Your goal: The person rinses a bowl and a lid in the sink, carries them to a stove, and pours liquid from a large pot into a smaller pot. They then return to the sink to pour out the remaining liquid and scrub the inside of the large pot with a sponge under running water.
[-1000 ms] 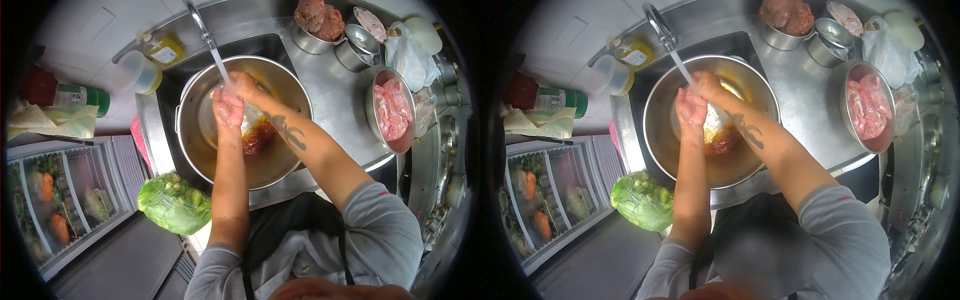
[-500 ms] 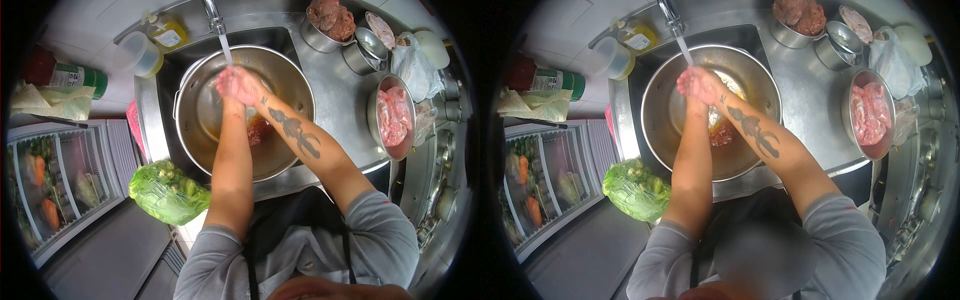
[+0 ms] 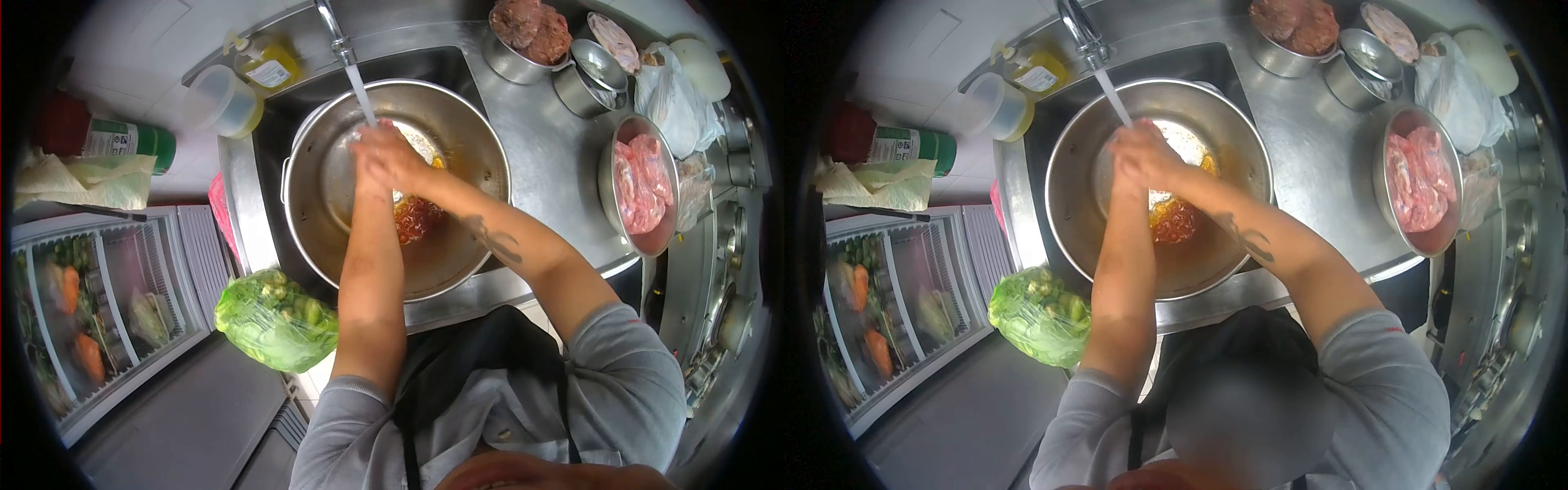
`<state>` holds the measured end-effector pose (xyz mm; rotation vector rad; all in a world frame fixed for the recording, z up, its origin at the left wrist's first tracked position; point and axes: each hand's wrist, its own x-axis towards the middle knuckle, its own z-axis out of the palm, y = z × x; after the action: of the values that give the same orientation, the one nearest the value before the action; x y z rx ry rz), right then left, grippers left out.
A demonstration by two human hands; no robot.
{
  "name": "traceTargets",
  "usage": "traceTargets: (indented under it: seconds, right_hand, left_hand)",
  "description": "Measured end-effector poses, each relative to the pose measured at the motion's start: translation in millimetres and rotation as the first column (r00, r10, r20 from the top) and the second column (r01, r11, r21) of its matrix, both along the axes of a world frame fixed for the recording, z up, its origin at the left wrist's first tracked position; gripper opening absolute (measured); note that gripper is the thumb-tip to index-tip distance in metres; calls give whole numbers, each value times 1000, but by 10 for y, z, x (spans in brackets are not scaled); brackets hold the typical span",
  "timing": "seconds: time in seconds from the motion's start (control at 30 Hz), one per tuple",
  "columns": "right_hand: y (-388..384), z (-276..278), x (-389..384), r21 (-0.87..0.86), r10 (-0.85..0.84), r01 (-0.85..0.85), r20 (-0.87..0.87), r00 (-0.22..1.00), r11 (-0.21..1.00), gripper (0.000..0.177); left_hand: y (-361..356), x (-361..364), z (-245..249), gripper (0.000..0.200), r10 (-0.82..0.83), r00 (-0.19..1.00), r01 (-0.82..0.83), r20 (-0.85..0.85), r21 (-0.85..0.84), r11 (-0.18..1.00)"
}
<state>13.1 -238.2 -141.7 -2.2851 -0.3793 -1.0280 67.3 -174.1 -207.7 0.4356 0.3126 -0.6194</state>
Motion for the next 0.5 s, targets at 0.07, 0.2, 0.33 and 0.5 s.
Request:
traceTargets:
  seconds: [0.07, 0.2, 0.33, 0.5]
  right_hand:
    - [35, -167, 274, 419, -128, 183, -155, 980, 890, 17]
    - [-174, -723, 931, 301, -35, 271, -608, 793, 914, 26]
    - [-148, -377, 770, 739, 510, 299, -646, 568, 603, 27]
    - [-73, 74, 627, 247, 147, 363, -948, 281, 898, 42]
  left_hand:
    - [17, 34, 65, 29, -16, 978, -38, 208, 253, 967]
    - [-107, -290, 489, 45, -208, 725, -329, 657, 595, 733]
    - [-4, -1030, 1165, 51, -515, 505, -524, 693, 720, 455]
    - [14, -1295, 1837, 24, -578, -6, -488, 816, 502, 714]
